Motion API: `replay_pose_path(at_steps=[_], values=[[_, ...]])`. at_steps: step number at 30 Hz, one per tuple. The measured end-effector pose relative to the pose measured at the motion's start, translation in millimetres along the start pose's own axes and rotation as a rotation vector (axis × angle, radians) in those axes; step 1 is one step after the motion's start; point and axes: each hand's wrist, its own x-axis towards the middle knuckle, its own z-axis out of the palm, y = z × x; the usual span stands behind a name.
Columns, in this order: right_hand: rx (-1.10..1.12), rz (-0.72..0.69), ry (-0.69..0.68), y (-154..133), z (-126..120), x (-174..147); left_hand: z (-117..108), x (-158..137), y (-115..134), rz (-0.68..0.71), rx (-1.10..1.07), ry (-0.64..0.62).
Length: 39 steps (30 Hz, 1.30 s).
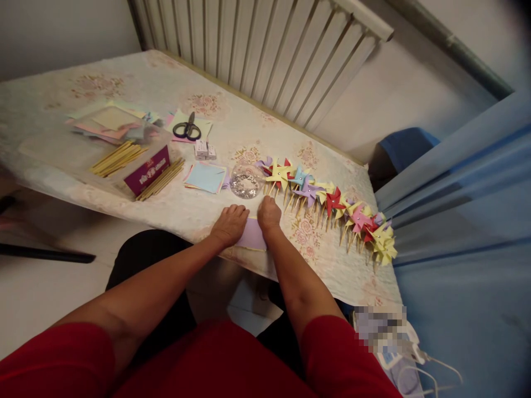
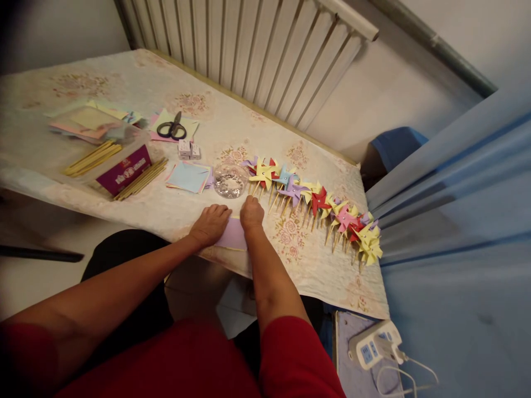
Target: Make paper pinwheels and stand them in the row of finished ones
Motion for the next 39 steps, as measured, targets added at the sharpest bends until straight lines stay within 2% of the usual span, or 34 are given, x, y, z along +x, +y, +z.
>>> replay_pose_path(at_steps=[7,14,16,20,22,24,26,29,33,36,39], values=[[0.120,0.079,0.088,3.3,4.3,3.4,-0.4,-1.2,0.2,0.001,0.001,0.014],[0.454,0.056,0.403,23.2,-0.4,-21.9,-1.3,-1.2,0.3,-0.002,-0.036,0.010],[0.508,0.002,0.433,29.9,-6.8,-38.6,-0.5,-1.0,-0.1,-0.002,-0.030,0.012],[0.517,-0.367,0.281,36.9,-20.7,-77.3,0.2,-1.4,-1.2,0.004,-0.007,0.027],[0.425,-0.549,0.151,37.4,-24.6,-93.7,-0.3,-1.6,-1.4,0.015,-0.006,0.034],[0.302,-0.647,0.018,37.0,-25.6,-105.4,-0.8,-1.4,-1.1,0.024,-0.012,0.036],[0.202,-0.656,-0.079,36.1,-24.8,-112.0,-1.1,-0.8,-0.5,0.020,-0.025,0.034],[0.141,-0.631,-0.134,34.6,-23.5,-114.1,-0.5,0.3,-1.3,0.005,-0.057,0.029],[0.135,-0.633,-0.131,33.5,-24.8,-112.4,1.5,0.9,-10.2,-0.018,-0.150,0.036],[0.146,-0.623,-0.119,33.7,-25.1,-112.4,2.6,3.1,-15.7,-0.115,-0.239,0.092],[0.157,-0.623,-0.108,34.2,-23.6,-112.9,4.6,10.4,-6.1,-0.096,-0.316,0.153]])
